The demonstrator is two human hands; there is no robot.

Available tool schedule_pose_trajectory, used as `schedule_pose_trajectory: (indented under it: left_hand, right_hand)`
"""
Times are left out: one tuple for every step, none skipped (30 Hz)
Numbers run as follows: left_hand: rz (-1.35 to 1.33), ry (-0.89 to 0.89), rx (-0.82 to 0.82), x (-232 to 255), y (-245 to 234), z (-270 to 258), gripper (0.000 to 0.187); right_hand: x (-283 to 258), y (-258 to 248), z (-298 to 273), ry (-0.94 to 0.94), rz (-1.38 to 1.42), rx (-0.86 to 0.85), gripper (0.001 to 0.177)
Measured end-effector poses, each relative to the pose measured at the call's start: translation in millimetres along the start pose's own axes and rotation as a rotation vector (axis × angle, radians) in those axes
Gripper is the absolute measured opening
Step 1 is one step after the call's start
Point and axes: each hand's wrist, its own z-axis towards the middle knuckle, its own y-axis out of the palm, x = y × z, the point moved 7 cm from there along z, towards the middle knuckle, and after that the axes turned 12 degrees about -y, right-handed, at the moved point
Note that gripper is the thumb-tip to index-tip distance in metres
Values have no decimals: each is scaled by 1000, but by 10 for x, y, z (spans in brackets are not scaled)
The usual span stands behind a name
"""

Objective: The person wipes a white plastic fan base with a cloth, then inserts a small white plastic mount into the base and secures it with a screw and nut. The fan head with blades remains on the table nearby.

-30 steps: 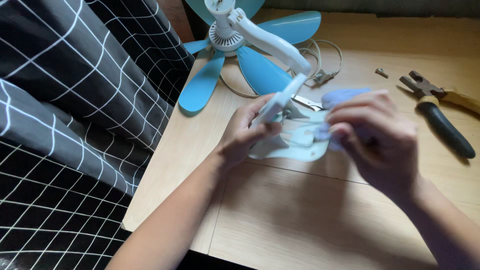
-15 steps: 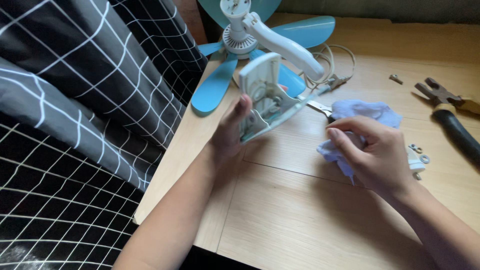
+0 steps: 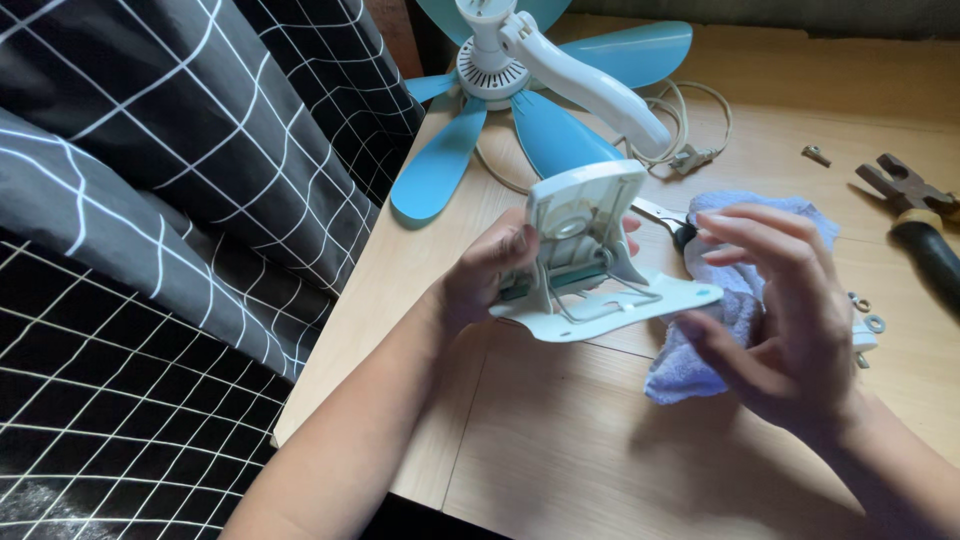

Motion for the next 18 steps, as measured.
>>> schedule_pose_trajectory:
  left_hand:
    - [-4, -16, -14, -9, 13, -5, 115]
    - [-7, -31, -28, -15, 17, -14, 115]
    - [-10, -45, -42, -29, 18, -21, 115]
    - [-33, -70, -54, -62, 13, -21, 115]
    - [-56, -95, -65, -106, 2, -19, 115]
    - [-80, -120, -78, -162, -16, -14, 115]
    - [-69, -144, -91, -223, -39, -15, 114]
    - [-59, -169, -106, -290, -64, -11, 112]
    - [-48, -194, -121, -364, -87, -5, 110]
    - [13, -193, -102, -425, -127, 31, 104]
    - [74, -191, -83, -480, -159, 88, 100]
    - [136, -190, -65, -523, -176, 121, 98]
    - [174, -213, -12, -565, -200, 127, 96]
    - [215, -236, 39, -578, -214, 132, 94]
    - [256, -259, 90, -569, -215, 135, 93]
    - [186, -219, 78, -497, -168, 132, 97]
    - [116, -179, 66, -406, -116, 111, 102]
    - [45, -136, 54, -304, -62, 99, 108]
  right_hand:
    - [16, -16, -15, 14, 85, 44, 48]
    - [47, -33, -25, 50, 144, 79, 43]
    - [75, -47, -32, 84, 204, 117, 39]
    - [112, -62, -43, 141, 239, 145, 35]
    - [148, -71, -54, 199, 274, 174, 32]
    - [168, -47, -55, 237, 311, 160, 35]
    - [190, -15, -53, 275, 349, 147, 37]
    - [207, 6, -53, 314, 384, 135, 40]
    - [214, 47, -45, 335, 427, 108, 42]
    - [224, 109, -39, 357, 470, 81, 43]
    - [226, 156, -40, 379, 513, 55, 45]
    - [259, 163, -57, 431, 416, 39, 33]
    - [294, 172, -75, 482, 319, 24, 25]
    - [325, 163, -92, 532, 221, 10, 24]
    - [302, 122, -66, 482, 140, 25, 23]
    - [276, 71, -43, 431, 59, 41, 24]
    - [251, 20, -19, 381, -22, 56, 25]
    - [249, -42, -7, 368, -47, 112, 26]
